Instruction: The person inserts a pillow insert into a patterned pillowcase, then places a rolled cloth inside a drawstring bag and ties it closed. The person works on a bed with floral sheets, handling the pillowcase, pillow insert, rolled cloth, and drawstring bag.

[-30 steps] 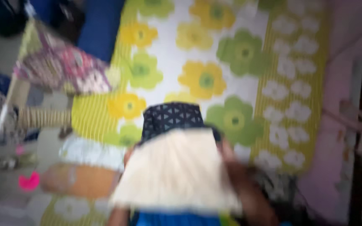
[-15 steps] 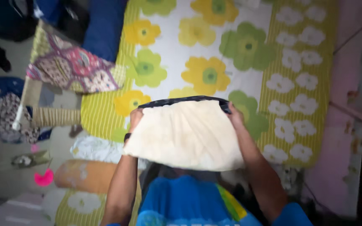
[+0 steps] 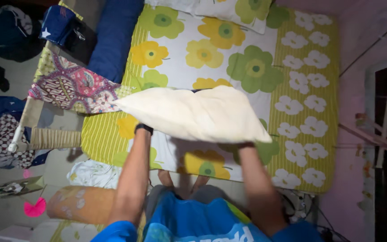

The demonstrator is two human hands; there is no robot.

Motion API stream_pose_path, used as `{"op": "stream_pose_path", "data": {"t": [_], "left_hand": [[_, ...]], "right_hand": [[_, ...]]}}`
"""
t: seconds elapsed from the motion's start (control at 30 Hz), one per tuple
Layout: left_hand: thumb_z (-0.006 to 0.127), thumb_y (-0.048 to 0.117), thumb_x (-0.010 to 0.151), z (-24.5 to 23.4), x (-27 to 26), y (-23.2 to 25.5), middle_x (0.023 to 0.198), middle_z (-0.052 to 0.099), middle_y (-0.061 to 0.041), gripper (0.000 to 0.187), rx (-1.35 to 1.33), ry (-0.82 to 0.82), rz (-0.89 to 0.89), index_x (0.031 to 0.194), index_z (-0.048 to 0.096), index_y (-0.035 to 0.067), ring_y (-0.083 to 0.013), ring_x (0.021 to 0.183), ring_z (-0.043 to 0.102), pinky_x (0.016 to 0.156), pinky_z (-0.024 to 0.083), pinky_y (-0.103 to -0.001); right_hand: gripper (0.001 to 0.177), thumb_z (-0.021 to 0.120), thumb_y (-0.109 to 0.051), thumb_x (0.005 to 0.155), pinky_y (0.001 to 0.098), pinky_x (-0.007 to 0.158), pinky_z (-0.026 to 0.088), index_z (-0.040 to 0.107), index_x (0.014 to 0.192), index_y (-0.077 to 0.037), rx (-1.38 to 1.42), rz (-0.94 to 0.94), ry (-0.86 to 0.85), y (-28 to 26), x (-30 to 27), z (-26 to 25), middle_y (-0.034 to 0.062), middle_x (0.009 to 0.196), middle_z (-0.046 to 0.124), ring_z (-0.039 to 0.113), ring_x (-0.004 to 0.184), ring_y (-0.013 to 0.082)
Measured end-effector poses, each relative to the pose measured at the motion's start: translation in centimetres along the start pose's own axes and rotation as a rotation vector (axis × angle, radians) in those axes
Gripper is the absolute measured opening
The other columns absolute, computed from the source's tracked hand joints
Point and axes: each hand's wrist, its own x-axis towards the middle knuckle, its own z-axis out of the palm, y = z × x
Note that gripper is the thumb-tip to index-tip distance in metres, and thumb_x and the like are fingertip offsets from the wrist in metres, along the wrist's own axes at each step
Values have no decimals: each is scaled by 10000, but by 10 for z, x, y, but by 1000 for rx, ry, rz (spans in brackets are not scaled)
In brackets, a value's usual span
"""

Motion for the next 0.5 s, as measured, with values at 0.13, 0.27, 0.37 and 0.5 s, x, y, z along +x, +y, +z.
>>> {"op": "stream_pose_path", "data": {"t": [0.13, 0.27, 0.37, 0.5], "left_hand": [[542, 135, 1018, 43, -43, -19, 1063, 728, -141, 277, 12, 4, -157, 1201, 688, -14, -250, 902, 643, 814, 517, -366], [537, 115, 1018, 63, -68, -34, 1055, 729, -123, 276, 12, 105, -193, 1213, 686, -13, -231, 885, 638, 804, 516, -352], [533, 101, 1018, 50, -60, -27, 1049, 729, -110, 277, -24, 164, -132, 1221, 684, -12, -217, 872, 635, 796, 515, -341], [528, 81, 1018, 11, -33, 10, 1041, 731, -92, 280, -179, 164, -104, 1232, 682, -11, -197, 854, 630, 786, 514, -327]], "right_hand": [[518, 466, -348, 1086, 361, 1085, 448, 443, 1466, 4, -90, 14, 261, 51, -5, 49, 146, 1457, 538, 534, 1292, 237], [527, 461, -333, 1085, 366, 1097, 442, 408, 1490, 0, -83, -44, 327, 61, 6, 49, 149, 1487, 515, 522, 1318, 238], [536, 457, -322, 1085, 370, 1106, 438, 382, 1508, -2, -81, -110, 338, 33, 19, 30, 151, 1510, 498, 513, 1338, 239], [482, 471, -234, 1045, 386, 1073, 469, 429, 1464, 1, 51, -203, 229, -38, 13, 37, 150, 1433, 557, 561, 1275, 254]]}}
